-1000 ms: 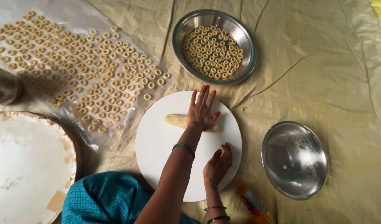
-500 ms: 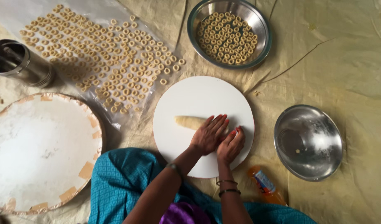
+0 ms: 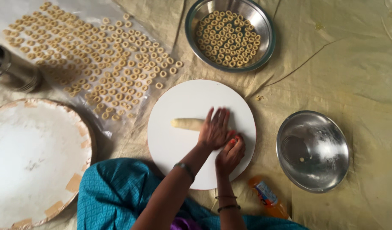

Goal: The person rolls a piece of dough into a cylindrical shape on a white board. They repeatedly roll and adjust the dough to maintain a uniform shape.

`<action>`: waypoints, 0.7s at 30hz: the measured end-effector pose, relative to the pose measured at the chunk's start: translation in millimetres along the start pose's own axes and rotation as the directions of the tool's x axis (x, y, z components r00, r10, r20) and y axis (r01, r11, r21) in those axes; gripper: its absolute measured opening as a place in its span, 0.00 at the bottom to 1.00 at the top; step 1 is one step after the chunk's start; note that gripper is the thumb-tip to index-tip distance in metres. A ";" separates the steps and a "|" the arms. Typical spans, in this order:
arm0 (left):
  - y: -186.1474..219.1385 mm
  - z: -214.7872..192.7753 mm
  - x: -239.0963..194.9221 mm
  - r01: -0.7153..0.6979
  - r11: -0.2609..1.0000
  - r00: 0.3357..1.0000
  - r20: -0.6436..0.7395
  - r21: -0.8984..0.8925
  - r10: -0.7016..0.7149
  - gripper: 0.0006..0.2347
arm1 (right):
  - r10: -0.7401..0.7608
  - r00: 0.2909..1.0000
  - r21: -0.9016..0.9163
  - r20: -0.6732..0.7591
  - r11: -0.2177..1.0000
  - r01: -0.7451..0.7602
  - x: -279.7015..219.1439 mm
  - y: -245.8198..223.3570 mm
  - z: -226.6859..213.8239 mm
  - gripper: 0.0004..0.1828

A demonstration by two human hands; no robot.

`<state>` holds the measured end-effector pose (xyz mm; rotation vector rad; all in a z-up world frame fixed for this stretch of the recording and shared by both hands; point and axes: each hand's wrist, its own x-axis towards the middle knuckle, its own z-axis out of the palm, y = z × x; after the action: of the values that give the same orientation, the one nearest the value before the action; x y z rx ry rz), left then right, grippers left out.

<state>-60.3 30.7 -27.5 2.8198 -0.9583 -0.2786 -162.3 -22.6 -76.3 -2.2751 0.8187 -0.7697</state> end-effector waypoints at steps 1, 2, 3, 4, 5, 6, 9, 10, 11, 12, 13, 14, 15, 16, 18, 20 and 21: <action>-1.7 -7.7 16.5 0.030 0.997 0.999 -0.028 0.065 -0.028 0.36 | 0.004 1.000 0.008 0.007 1.000 -0.004 -0.8 -4.1 0.1 0.19; -0.6 -13.9 32.7 0.060 0.991 0.997 -0.064 0.121 -0.052 0.37 | 0.001 1.000 0.009 0.011 1.000 -0.002 0.5 -4.9 -2.5 0.18; -3.9 -19.6 46.5 0.084 0.990 0.996 -0.036 0.115 -0.080 0.38 | -0.001 1.000 0.010 0.014 1.000 0.001 2.1 -6.1 -3.8 0.18; -10.2 -26.5 61.8 0.109 0.988 0.994 -0.014 0.110 -0.108 0.38 | -0.009 1.000 0.001 0.006 1.000 0.009 5.0 -8.6 -4.1 0.18; -12.4 -31.5 74.2 0.134 0.985 0.991 0.008 0.106 -0.136 0.39 | -0.018 1.000 -0.008 -0.002 1.000 0.018 5.4 -10.9 -6.0 0.19; -13.7 -33.6 81.4 0.133 0.986 0.991 -0.020 0.098 -0.132 0.39 | -0.024 1.000 -0.013 -0.006 1.000 0.024 5.2 -13.6 -6.7 0.19; -18.2 -32.3 89.9 0.134 0.986 0.986 -0.113 0.100 -0.123 0.39 | -0.016 1.000 -0.001 -0.004 1.000 0.016 6.8 -17.2 -8.1 0.20; -16.2 -27.8 85.5 0.135 0.984 0.981 -0.152 0.112 -0.118 0.38 | -0.004 1.000 0.008 0.010 1.000 0.004 4.4 -16.6 -9.4 0.20; -14.2 -23.1 79.3 0.137 0.983 0.975 -0.190 0.124 -0.112 0.38 | 0.008 1.000 0.017 0.024 1.000 -0.009 2.6 -15.4 -10.5 0.20; -13.6 -20.1 72.7 0.123 0.989 0.979 -0.175 0.080 -0.107 0.38 | 0.017 0.999 0.030 0.034 0.999 -0.018 3.1 -15.8 -9.4 0.20; -11.3 -16.1 61.5 0.109 0.993 0.982 -0.160 0.035 -0.103 0.39 | 0.004 1.000 0.032 0.027 0.999 -0.005 2.7 -15.8 -9.1 0.20; -8.0 -12.4 51.0 0.096 0.995 0.984 -0.147 -0.011 -0.096 0.39 | -0.011 1.000 0.034 0.017 0.999 0.010 3.6 -14.6 -8.5 0.20; -5.8 -9.1 41.6 0.089 0.996 0.984 -0.154 0.007 -0.087 0.39 | -0.026 1.000 0.036 0.008 0.999 0.026 3.5 -13.2 -7.9 0.20; -3.3 -5.0 32.1 0.087 0.996 0.984 -0.161 0.021 -0.082 0.39 | -0.023 1.000 0.041 0.004 0.999 0.023 2.7 -11.2 -7.4 0.20; 2.8 3.8 11.3 0.085 0.996 0.990 -0.115 0.025 -0.081 0.39 | -0.019 1.000 0.051 -0.006 0.998 0.020 1.4 -8.2 -5.3 0.20; 10.0 12.8 -8.3 0.087 0.996 0.996 -0.012 0.002 -0.087 0.38 | 0.000 1.000 0.075 -0.012 0.997 0.001 2.9 -5.0 -2.8 0.19; 9.9 16.6 -14.9 0.087 0.993 0.994 -0.056 -0.081 -0.091 0.36 | 0.009 1.000 0.087 -0.016 0.996 -0.008 3.1 -2.9 -1.6 0.19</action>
<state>-81.4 30.7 -39.8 2.7861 -0.7931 -0.2360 -160.4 -23.5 -72.3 -2.1903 0.7864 -0.8054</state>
